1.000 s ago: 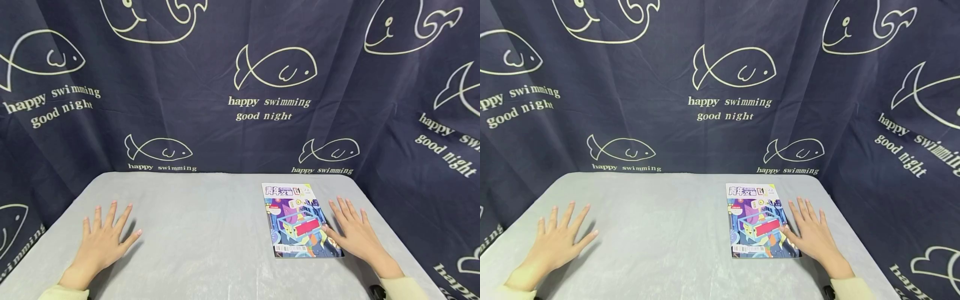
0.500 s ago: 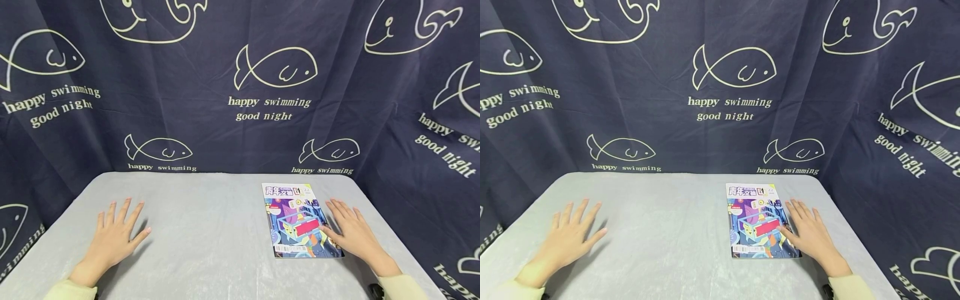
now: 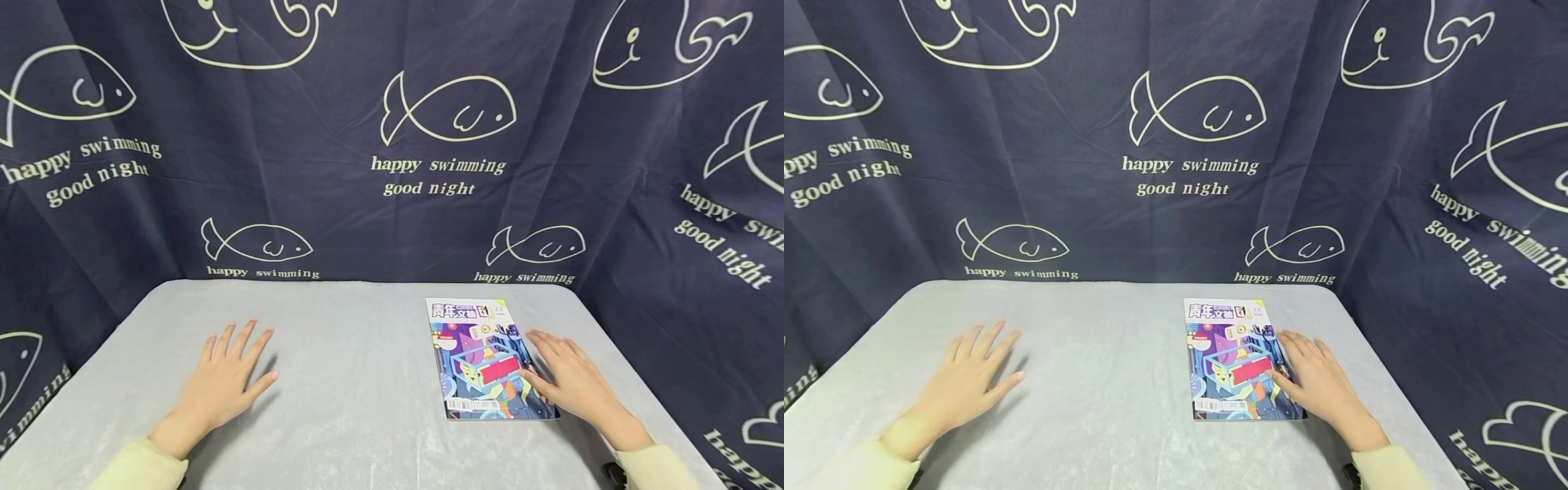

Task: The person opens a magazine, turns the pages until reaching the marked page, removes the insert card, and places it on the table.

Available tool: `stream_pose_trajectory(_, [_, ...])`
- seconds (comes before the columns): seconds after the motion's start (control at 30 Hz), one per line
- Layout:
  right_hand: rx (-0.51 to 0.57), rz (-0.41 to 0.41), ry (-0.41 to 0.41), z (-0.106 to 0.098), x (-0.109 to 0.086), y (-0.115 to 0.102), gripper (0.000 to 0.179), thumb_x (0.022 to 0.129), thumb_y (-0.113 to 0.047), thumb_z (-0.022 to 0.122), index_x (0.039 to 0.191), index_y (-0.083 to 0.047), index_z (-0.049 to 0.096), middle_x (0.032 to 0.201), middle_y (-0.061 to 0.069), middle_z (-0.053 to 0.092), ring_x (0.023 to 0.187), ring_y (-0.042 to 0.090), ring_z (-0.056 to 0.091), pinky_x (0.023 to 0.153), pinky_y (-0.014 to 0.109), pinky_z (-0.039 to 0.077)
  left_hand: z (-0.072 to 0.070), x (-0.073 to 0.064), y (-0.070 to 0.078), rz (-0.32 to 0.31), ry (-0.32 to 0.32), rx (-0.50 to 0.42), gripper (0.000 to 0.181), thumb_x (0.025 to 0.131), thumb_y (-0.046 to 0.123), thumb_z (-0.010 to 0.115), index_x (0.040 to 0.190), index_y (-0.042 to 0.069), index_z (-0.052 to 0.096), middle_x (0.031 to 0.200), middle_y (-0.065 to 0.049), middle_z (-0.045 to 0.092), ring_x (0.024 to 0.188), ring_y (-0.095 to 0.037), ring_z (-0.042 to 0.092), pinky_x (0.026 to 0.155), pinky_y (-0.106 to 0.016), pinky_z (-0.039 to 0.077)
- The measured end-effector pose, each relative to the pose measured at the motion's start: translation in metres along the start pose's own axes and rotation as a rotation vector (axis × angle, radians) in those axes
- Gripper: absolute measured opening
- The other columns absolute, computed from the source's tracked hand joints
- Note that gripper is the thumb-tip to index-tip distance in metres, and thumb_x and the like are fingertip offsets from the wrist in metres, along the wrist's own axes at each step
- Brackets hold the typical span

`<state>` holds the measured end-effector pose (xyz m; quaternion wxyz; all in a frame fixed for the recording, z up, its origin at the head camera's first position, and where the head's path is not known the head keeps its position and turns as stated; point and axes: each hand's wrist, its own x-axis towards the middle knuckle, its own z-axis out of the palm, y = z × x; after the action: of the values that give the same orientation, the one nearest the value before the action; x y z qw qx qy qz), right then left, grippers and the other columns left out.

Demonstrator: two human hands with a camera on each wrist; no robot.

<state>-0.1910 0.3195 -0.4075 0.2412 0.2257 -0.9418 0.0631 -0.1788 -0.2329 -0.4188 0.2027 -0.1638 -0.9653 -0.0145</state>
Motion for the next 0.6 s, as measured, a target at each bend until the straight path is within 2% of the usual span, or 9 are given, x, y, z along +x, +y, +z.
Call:
stream_pose_trajectory(0.23, [-0.001, -0.059, 0.003, 0.002, -0.001, 0.001, 0.063, 0.071, -0.031, 0.074, 0.120, 0.004, 0.054, 0.118, 0.018, 0.059, 0.108, 0.034, 0.053, 0.093, 0.047, 0.033, 0.003, 0.011, 0.019, 0.078, -0.013, 0.009, 0.071, 0.083, 0.056, 0.052, 0.141, 0.019, 0.035, 0.145, -0.014, 0.033, 0.131, -0.042, 0.028, 0.103, -0.058, 0.021])
stream_pose_trajectory(0.6, [-0.004, -0.112, -0.009, 0.006, -0.004, 0.001, 0.057, 0.069, -0.029, 0.075, 0.113, 0.004, 0.059, 0.109, 0.016, 0.063, 0.099, 0.031, 0.059, 0.089, 0.045, 0.039, 0.011, 0.023, 0.044, 0.206, 0.013, 0.017, 0.069, 0.083, 0.056, 0.051, 0.140, 0.018, 0.038, 0.141, -0.013, 0.039, 0.126, -0.040, 0.038, 0.101, -0.056, 0.028])
